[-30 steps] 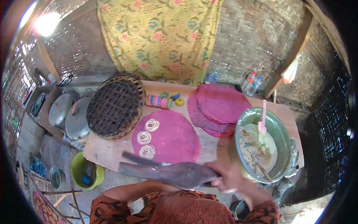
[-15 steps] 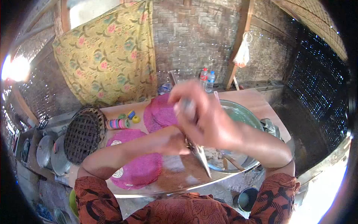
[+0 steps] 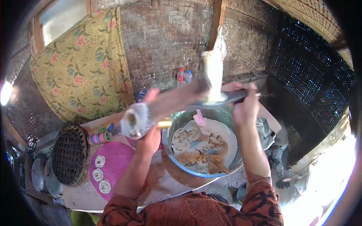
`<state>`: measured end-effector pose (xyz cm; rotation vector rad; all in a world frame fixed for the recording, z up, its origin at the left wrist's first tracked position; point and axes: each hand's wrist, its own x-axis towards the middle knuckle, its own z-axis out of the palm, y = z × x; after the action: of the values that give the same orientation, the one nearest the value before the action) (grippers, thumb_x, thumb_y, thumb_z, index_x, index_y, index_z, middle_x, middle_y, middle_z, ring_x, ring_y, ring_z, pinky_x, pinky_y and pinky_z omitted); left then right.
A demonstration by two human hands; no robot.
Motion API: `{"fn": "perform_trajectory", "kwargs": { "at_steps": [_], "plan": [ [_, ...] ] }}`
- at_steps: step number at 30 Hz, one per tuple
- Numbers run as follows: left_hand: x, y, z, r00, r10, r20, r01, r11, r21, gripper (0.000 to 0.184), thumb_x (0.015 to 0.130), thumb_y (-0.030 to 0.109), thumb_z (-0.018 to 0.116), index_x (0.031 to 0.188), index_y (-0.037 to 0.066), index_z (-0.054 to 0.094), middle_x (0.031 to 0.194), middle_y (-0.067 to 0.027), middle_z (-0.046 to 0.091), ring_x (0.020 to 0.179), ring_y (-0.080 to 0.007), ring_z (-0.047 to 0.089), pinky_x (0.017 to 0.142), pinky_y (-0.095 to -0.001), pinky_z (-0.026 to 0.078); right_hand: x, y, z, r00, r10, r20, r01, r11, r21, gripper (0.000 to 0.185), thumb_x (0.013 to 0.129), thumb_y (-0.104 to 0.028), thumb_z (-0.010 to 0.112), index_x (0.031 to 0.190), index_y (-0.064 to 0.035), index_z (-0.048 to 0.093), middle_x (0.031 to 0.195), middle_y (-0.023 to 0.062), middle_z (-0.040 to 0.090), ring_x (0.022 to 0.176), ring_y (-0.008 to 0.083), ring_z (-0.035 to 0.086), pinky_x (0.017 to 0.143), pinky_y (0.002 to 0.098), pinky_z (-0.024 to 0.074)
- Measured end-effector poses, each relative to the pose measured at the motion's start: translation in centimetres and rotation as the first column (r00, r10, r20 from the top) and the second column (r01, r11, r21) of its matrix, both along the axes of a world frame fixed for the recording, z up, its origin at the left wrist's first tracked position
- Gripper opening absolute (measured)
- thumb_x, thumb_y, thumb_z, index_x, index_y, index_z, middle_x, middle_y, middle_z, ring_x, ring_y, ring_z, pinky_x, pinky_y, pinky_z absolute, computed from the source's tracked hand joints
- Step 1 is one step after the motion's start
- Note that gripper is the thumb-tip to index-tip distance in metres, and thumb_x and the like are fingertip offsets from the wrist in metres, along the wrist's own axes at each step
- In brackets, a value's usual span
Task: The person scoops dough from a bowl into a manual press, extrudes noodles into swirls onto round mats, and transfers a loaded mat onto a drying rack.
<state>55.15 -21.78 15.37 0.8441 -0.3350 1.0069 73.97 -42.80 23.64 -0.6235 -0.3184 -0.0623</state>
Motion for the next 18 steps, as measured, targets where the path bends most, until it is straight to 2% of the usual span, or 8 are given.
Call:
{"fn": "perform_trajectory", "kwargs": {
  "at_steps": [2, 3, 4, 5, 7, 10, 13, 18],
  "plan": [
    [-0.7, 0.2, 3.3, 0.982, 0.179, 0.056, -0.176, 0.983, -0.045, 0.031, 0.092, 0.012, 0.05, 0.121, 0.003, 0.053, 0.109, -0.0108, 0.059, 0.11, -0.0289, 0.054, 0.099, -0.0513, 0.04, -3.5, 1.6, -2.1, 0.948, 0.254, -0.194, -0.275, 0.958, -0.085, 0.037, 0.099, -0.039, 0.041, 0.105, -0.0046, 0.053, 0.088, 0.0139, 0.063, 0.083, 0.0243, 0.06, 0.083, 0.0419, 0.0484],
    [-1.7, 0.5, 5.7, 0.972, 0.208, 0.108, -0.21, 0.978, 0.001, 0.03, 0.092, 0.013, 0.048, 0.119, 0.001, 0.054, 0.105, -0.012, 0.059, 0.107, -0.0294, 0.054, 0.099, -0.0504, 0.039, -4.0, 0.5, -4.0, 0.821, 0.516, -0.245, -0.571, 0.726, -0.384, 0.04, 0.097, -0.042, 0.044, 0.102, -0.0027, 0.054, 0.102, 0.0184, 0.064, 0.09, 0.0267, 0.062, 0.086, 0.0441, 0.0474],
    [-3.8, 2.8, 7.4, 0.963, 0.217, 0.161, -0.244, 0.953, 0.178, 0.03, 0.092, 0.013, 0.047, 0.118, -0.001, 0.055, 0.106, -0.012, 0.058, 0.104, -0.0281, 0.053, 0.098, -0.0494, 0.039, -4.1, -0.7, -7.3, 0.828, 0.557, -0.06, -0.306, 0.361, -0.881, 0.042, 0.096, -0.04, 0.047, 0.104, 0.0001, 0.053, 0.105, 0.0204, 0.063, 0.096, 0.0277, 0.062, 0.087, 0.0429, 0.0479],
    [-6.0, 5.2, 9.1, 0.95, 0.212, 0.229, -0.282, 0.898, 0.337, 0.031, 0.091, 0.013, 0.045, 0.116, -0.002, 0.055, 0.106, -0.0121, 0.057, 0.101, -0.0267, 0.052, 0.098, -0.0483, 0.038, -4.1, -1.6, -10.1, 0.737, 0.673, 0.06, 0.172, -0.101, -0.98, 0.044, 0.094, -0.039, 0.05, 0.106, 0.0029, 0.053, 0.108, 0.0224, 0.063, 0.101, 0.0287, 0.062, 0.087, 0.0418, 0.0484],
    [-9.8, 5.6, 12.1, 0.956, 0.184, 0.226, -0.265, 0.872, 0.411, 0.022, 0.091, 0.015, 0.044, 0.105, 0.0, 0.052, 0.1, -0.0071, 0.046, 0.091, -0.0191, 0.043, 0.087, -0.0395, 0.034, -8.0, -3.1, -7.7, 0.698, 0.699, -0.154, 0.468, -0.609, -0.641, 0.037, 0.091, -0.029, 0.051, 0.112, 0.0014, 0.054, 0.109, 0.0238, 0.062, 0.101, 0.0313, 0.063, 0.082, 0.0386, 0.0517],
    [-14.0, 8.6, 11.2, 0.903, 0.426, 0.054, -0.409, 0.816, 0.407, 0.018, 0.091, 0.017, 0.05, 0.101, 0.002, 0.05, 0.095, -0.0045, 0.044, 0.088, -0.0167, 0.042, 0.083, -0.0344, 0.034, -6.7, -4.8, -12.7, 0.606, 0.712, -0.355, 0.619, -0.702, -0.353, 0.035, 0.088, -0.021, 0.051, 0.119, -0.0058, 0.055, 0.102, 0.019, 0.066, 0.09, 0.0339, 0.066, 0.075, 0.0381, 0.0544],
    [-15.2, 9.9, 7.7, 0.794, 0.595, -0.124, -0.52, 0.77, 0.37, 0.021, 0.091, 0.017, 0.054, 0.105, 0.002, 0.05, 0.099, -0.0055, 0.046, 0.091, -0.0164, 0.044, 0.083, -0.0332, 0.037, -5.8, -5.8, -8.1, 0.781, 0.615, -0.109, 0.538, -0.75, -0.384, 0.036, 0.085, -0.014, 0.049, 0.121, -0.0138, 0.057, 0.094, 0.0145, 0.068, 0.081, 0.0319, 0.068, 0.068, 0.0419, 0.0548],
    [-17.4, 11.0, 0.7, 0.585, 0.708, -0.397, -0.572, 0.706, 0.416, 0.031, 0.087, 0.009, 0.06, 0.115, -0.001, 0.05, 0.1, -0.0078, 0.05, 0.094, -0.0176, 0.047, 0.086, -0.0315, 0.04, -4.8, -6.5, -6.3, 0.676, 0.729, -0.106, 0.631, -0.648, -0.427, 0.043, 0.086, -0.011, 0.046, 0.128, -0.0177, 0.053, 0.087, 0.0134, 0.068, 0.075, 0.0277, 0.068, 0.061, 0.0441, 0.053]
  ]
}}
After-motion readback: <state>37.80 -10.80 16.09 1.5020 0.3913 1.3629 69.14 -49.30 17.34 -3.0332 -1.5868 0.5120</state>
